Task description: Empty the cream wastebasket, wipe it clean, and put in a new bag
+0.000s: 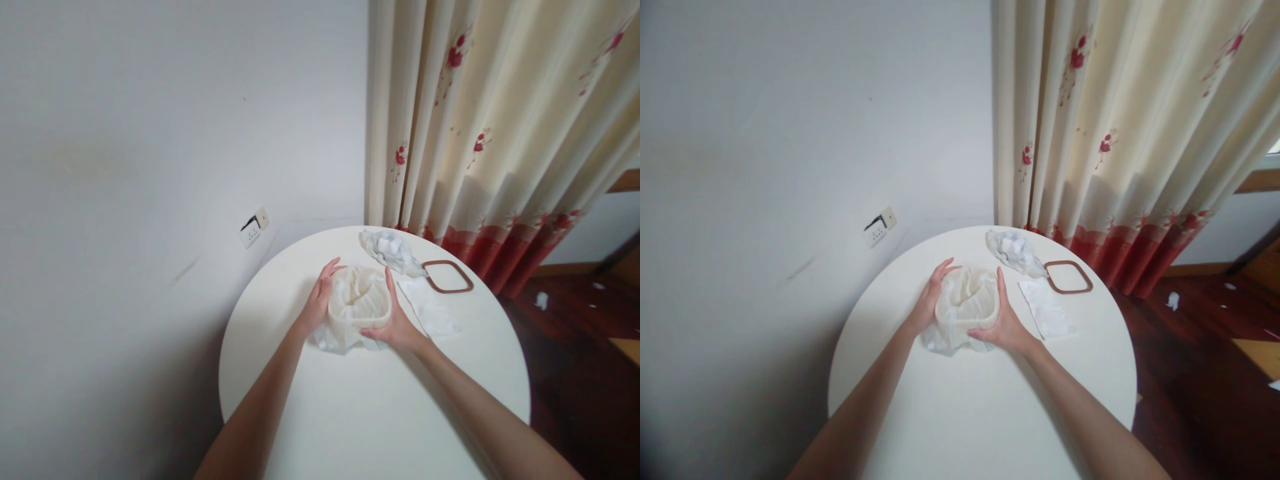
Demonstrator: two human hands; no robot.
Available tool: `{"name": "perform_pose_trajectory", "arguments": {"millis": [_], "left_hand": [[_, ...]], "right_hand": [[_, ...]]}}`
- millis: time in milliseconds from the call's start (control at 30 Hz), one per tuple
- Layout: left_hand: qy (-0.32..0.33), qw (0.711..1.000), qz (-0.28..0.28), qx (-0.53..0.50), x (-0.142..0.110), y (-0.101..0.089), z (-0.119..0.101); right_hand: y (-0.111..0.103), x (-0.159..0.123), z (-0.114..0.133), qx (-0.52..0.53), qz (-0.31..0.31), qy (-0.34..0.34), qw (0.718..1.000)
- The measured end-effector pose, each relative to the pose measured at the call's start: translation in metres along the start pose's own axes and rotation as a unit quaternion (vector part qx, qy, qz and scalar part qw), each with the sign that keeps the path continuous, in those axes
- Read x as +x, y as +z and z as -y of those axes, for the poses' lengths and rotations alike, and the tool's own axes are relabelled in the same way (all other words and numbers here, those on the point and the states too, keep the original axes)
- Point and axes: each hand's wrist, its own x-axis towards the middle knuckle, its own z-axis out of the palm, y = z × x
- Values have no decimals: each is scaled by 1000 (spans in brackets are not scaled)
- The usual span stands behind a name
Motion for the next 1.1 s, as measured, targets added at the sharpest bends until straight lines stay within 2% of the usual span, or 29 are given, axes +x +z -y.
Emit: {"name": "perform_pose_trajectory", "arguments": {"millis": [67,133,333,433,533,633,900,1033,1100], "left_hand": [[-49,998,21,-25,-4,-2,7],[-67,997,19,-21,-7,-3,9],[-80,996,45,-13,-8,-9,11],[-47,997,55,29,-8,-19,14],[-16,992,120,-30,-9,-29,13],[-20,981,183,-63,-14,-27,9],[-36,988,144,-51,-28,3,9],[-34,988,139,-56,-29,4,7],[-35,988,141,-59,-29,4,6]], "right_hand": [[0,0,0,4,1,2,1000],[0,0,0,6,1,1,1000],[1,0,4,23,9,-5,1000],[2,-1,5,23,5,-4,1000],[2,-1,6,25,4,5,1000],[2,-1,7,19,4,6,1000],[2,-2,8,-21,-5,1,1000],[-20,-8,16,-27,33,-7,999],[-32,-7,34,-60,-14,-44,997]]}}
